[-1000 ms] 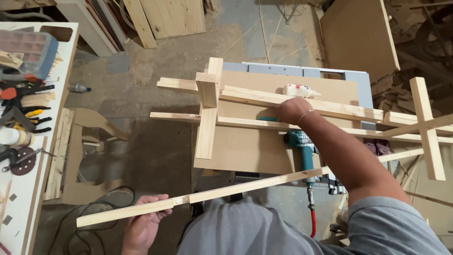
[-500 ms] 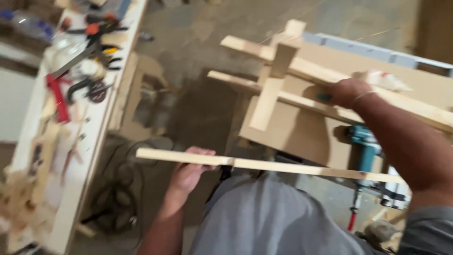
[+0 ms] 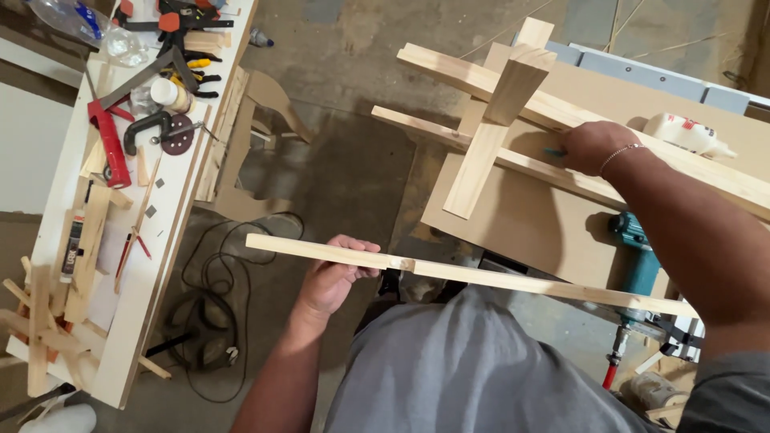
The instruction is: Assembling a wooden frame structure using wood glue and a brad nailer
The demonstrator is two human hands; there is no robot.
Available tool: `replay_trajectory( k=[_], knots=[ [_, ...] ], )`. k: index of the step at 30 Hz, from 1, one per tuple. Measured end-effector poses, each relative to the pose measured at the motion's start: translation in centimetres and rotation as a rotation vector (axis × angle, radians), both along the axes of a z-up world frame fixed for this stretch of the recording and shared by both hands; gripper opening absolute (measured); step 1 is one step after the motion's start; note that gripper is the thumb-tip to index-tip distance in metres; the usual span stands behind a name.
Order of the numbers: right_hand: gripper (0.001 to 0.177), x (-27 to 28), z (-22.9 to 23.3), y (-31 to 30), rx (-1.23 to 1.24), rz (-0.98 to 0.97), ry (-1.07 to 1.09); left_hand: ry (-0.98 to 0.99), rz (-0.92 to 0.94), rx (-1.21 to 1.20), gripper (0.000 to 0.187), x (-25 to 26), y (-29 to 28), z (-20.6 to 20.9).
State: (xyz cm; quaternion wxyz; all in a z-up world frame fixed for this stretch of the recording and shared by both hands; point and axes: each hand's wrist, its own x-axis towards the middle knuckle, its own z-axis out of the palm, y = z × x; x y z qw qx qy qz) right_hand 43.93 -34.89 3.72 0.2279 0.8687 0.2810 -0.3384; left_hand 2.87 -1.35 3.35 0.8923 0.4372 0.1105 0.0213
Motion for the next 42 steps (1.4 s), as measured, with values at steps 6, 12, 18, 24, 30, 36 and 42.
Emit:
replay_trajectory(
  k=[6, 12, 18, 24, 30, 36, 42],
  knots=[
    [0.018, -2.1, 2.3, -3.7, 0.383, 0.059, -0.3, -0.002, -0.048, 0.0, 0.024, 1.1, 0.5, 0.3],
    [0.009, -8.0, 7.8, -8.5, 0.965, 0.122, -0.698, -0.033, -0.115, 0.049, 0.026, 3.7, 1.4, 1.4],
    [0.014, -21.4, 16.4, -5.7, 1.341, -0.842, -0.668, -0.138, -0.204, 0.102, 0.024, 5.3, 2.5, 1.3],
    [0.019, -33.7, 15.1, -0.1, 1.811, -1.116, -0.907, -0.295, -0.301, 0.364, 0.019, 7.0, 3.8, 5.3],
    [0.035, -43.5, 12.9, 8.8, 2.233, -1.043, -0.814, -0.445, -0.37, 0.734, 0.022, 7.1, 5.2, 4.4],
    [0.039, -47.5, 11.7, 14.2, 1.95, -1.237, -0.871, -0.394, -0.441, 0.43, 0.038, 6.4, 4.6, 3.0],
    [0.014, -48.2, 12.8, 15.6, 1.746, -1.037, -0.918, -0.437, -0.448, 0.465, 0.037, 5.7, 4.1, 4.4]
  ],
)
